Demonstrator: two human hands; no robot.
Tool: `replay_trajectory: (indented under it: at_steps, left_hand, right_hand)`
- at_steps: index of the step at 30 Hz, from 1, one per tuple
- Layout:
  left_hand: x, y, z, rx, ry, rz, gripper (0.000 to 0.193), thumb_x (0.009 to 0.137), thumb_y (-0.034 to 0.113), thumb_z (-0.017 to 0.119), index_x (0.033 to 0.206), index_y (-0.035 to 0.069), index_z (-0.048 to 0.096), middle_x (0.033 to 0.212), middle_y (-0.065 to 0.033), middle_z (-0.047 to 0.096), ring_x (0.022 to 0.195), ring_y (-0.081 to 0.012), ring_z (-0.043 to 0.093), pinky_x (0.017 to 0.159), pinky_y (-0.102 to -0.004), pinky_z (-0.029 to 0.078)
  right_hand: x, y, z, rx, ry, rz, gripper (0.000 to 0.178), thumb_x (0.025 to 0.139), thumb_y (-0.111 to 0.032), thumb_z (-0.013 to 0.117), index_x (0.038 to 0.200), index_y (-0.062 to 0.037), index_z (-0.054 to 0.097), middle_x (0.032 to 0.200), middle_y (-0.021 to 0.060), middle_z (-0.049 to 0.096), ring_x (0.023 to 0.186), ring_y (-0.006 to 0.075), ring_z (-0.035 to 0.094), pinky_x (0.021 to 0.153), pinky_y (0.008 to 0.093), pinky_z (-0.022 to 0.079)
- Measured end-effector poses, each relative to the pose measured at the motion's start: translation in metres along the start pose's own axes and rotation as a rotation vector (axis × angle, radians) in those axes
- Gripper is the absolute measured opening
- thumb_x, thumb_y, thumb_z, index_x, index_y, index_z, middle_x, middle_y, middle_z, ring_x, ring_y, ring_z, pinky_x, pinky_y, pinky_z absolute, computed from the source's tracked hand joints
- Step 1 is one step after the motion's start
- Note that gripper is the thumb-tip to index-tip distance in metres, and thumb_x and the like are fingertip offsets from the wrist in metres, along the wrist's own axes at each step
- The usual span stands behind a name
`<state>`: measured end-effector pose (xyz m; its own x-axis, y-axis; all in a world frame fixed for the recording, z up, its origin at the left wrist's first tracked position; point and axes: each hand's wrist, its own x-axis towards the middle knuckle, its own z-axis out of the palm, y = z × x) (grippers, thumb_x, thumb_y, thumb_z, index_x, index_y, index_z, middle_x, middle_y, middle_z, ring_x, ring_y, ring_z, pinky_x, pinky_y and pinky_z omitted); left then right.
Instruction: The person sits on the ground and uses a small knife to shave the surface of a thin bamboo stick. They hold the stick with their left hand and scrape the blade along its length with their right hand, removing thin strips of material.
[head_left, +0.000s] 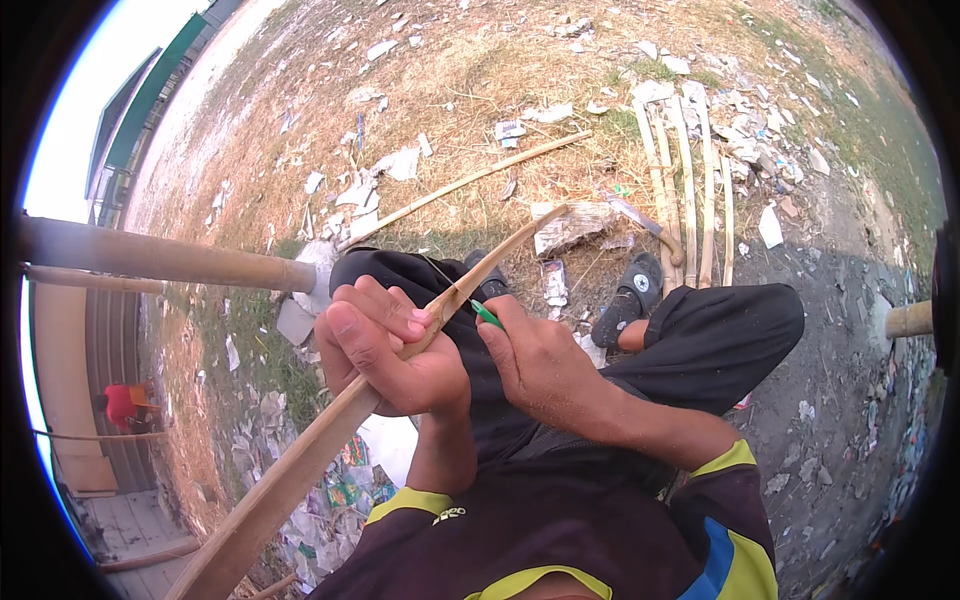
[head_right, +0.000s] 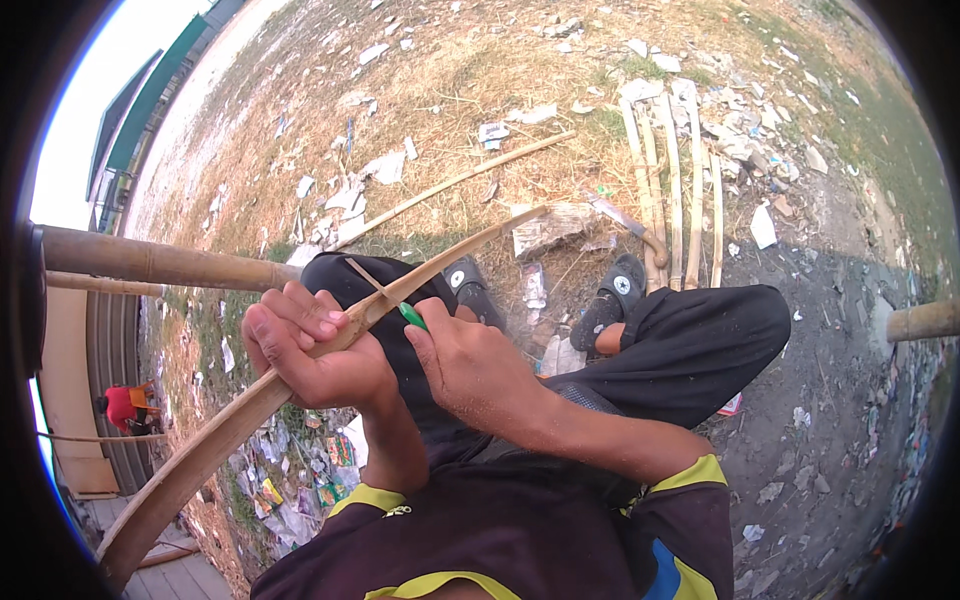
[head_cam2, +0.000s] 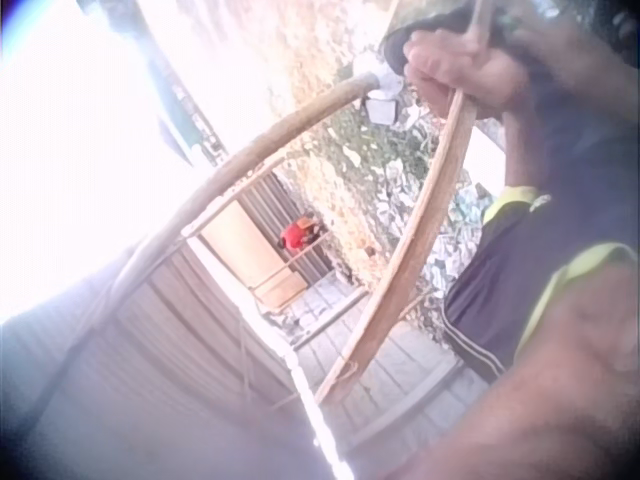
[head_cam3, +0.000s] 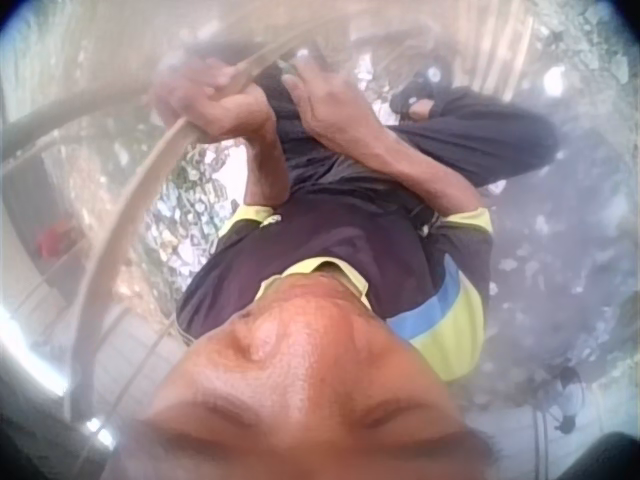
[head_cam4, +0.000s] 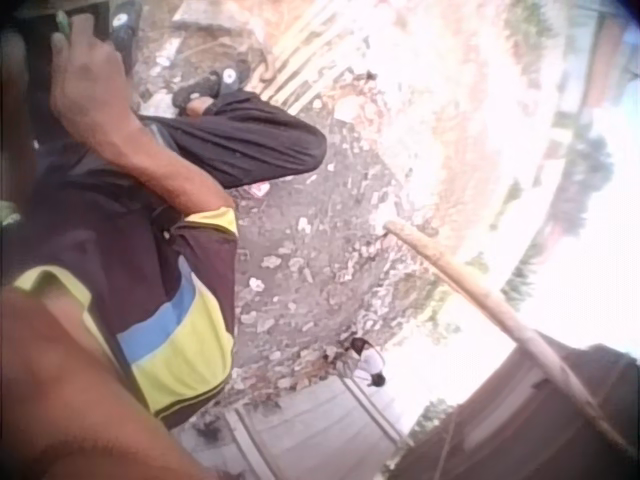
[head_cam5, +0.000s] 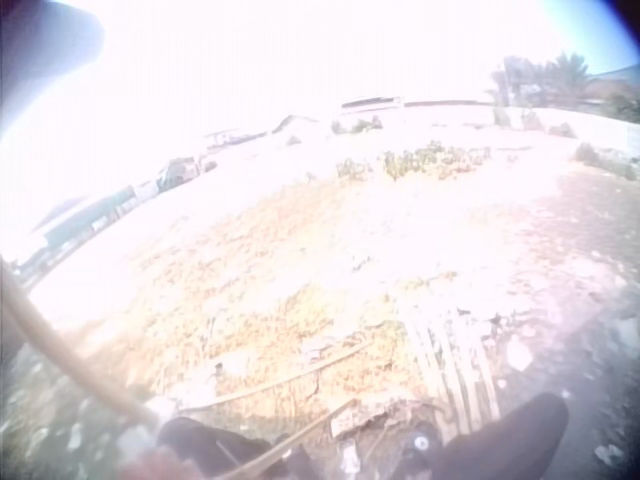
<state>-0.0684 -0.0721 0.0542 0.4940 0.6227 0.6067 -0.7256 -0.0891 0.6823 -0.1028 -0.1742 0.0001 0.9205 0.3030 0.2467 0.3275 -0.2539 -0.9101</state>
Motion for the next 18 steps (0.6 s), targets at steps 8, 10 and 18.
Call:
replay_trajectory:
  at_steps: [8, 10, 18]
  left_hand:
    - [-0.002, -0.001, -0.002, -0.001, 0.015, 0.022, 0.035, 0.097, 0.016, 0.042, 0.064, 0.009, 0.031, 0.051, 0.0016, 0.028, 0.045, -0.0057, 0.025, 0.039, -0.0181, 0.020]
    - [0.001, 0.000, -0.002, 0.019, 0.040, 0.022, 0.035, 0.096, 0.015, 0.043, 0.065, 0.008, 0.031, 0.051, 0.0011, 0.028, 0.044, -0.0060, 0.025, 0.039, -0.0186, 0.020]
    - [0.009, -0.005, -0.008, 0.037, 0.125, -0.006, 0.035, 0.097, 0.016, 0.042, 0.065, 0.008, 0.030, 0.051, 0.0020, 0.026, 0.044, -0.0053, 0.024, 0.039, -0.0186, 0.020]
  right_hand:
    - [0.004, 0.014, 0.010, -0.200, -0.001, -0.079, 0.018, 0.096, -0.018, 0.051, 0.093, -0.0020, 0.043, 0.060, 0.0206, 0.057, 0.057, 0.0390, 0.060, 0.047, 0.0462, 0.047]
    - [0.008, 0.015, 0.013, -0.233, 0.015, -0.113, 0.018, 0.096, -0.018, 0.051, 0.093, -0.0023, 0.043, 0.058, 0.0194, 0.057, 0.056, 0.0373, 0.061, 0.046, 0.0457, 0.047]
    - [0.004, 0.029, 0.025, -0.239, 0.038, -0.033, 0.018, 0.094, -0.018, 0.053, 0.096, -0.0014, 0.046, 0.053, 0.0224, 0.054, 0.051, 0.0430, 0.058, 0.044, 0.0508, 0.044]
